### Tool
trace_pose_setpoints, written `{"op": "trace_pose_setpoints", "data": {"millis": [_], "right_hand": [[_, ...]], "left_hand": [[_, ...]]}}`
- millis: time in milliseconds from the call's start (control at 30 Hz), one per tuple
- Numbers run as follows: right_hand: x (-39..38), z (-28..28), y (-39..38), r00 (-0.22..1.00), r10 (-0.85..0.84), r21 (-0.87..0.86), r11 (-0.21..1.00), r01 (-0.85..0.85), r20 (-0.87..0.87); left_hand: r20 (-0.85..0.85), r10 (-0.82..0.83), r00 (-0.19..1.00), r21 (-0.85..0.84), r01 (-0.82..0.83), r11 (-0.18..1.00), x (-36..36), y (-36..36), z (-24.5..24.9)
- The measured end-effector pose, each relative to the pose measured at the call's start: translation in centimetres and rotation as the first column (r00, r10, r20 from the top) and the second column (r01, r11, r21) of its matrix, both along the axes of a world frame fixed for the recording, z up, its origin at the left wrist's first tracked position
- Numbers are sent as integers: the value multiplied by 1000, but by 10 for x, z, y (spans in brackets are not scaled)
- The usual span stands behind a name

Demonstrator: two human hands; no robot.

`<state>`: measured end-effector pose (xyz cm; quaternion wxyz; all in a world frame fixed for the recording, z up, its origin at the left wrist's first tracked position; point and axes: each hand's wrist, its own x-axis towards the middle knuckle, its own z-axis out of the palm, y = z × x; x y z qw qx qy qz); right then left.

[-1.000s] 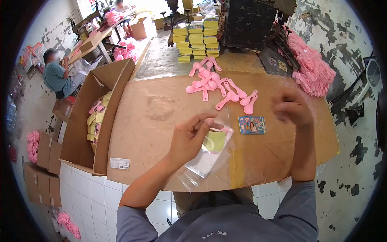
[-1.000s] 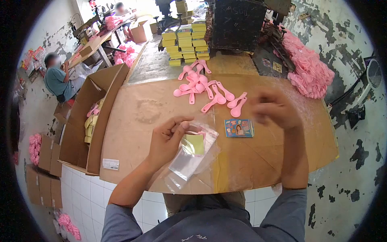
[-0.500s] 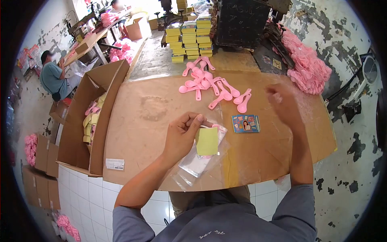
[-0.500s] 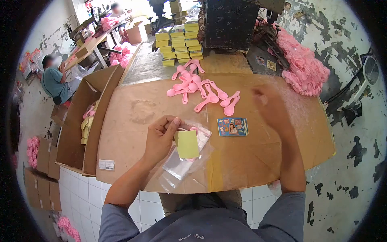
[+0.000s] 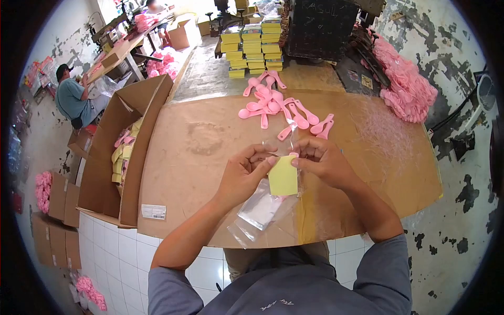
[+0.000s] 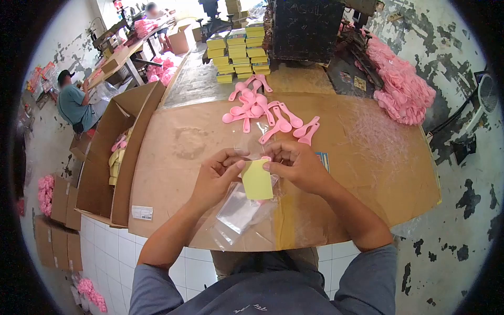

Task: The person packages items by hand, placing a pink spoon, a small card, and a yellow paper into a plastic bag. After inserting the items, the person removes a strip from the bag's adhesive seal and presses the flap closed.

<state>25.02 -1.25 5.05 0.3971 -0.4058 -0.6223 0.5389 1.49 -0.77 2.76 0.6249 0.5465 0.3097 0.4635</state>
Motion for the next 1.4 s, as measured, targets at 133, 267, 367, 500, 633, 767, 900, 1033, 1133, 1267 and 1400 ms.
{"op": "trace_pose_setpoints", "data": {"millis": [133, 267, 367, 500, 633, 767, 900, 1033, 1133, 1267, 1400], "right_hand": [[5, 2, 1, 998, -60, -9, 998, 59, -28], [12, -2, 5, 997, -73, -27, 997, 73, 0], [14, -7, 6, 996, -74, -6, 997, 73, -43], [18, -15, 10, 992, -52, -13, 999, 51, -111], [22, -18, 11, 994, -29, 53, 998, 34, -102], [23, -23, 12, 1000, -24, 162, 986, 25, -6], [21, -11, 6, 998, -41, 67, 997, 38, 49], [20, -18, 7, 1000, -11, 41, 999, 11, -10], [22, -29, 11, 998, 23, 41, 999, -21, -59], [23, -29, 13, 998, 24, 35, 999, -22, -58], [19, -24, 9, 998, 52, 30, 998, -51, -32]], "left_hand": [[-87, 22, 996, -19, -24, 1000, -2, 4, -4], [-72, 54, 996, 15, -53, 998, 0, 6, -8], [-90, 79, 993, 71, -73, 995, -1, 5, -10], [-110, 81, 991, 86, -72, 994, -3, 6, -14], [-113, 68, 991, 114, -55, 992, -4, 6, -12], [-87, 57, 995, 100, -49, 994, -4, 8, -17], [-53, 34, 998, 79, -30, 996, -4, 10, -21], [-87, 44, 995, 37, -40, 998, -5, 11, -19], [-114, 36, 993, 16, -34, 999, -2, 13, -20], [-80, 34, 996, -52, -38, 998, -2, 13, -15], [-53, 50, 997, -34, -52, 998, -2, 15, -18]]}}
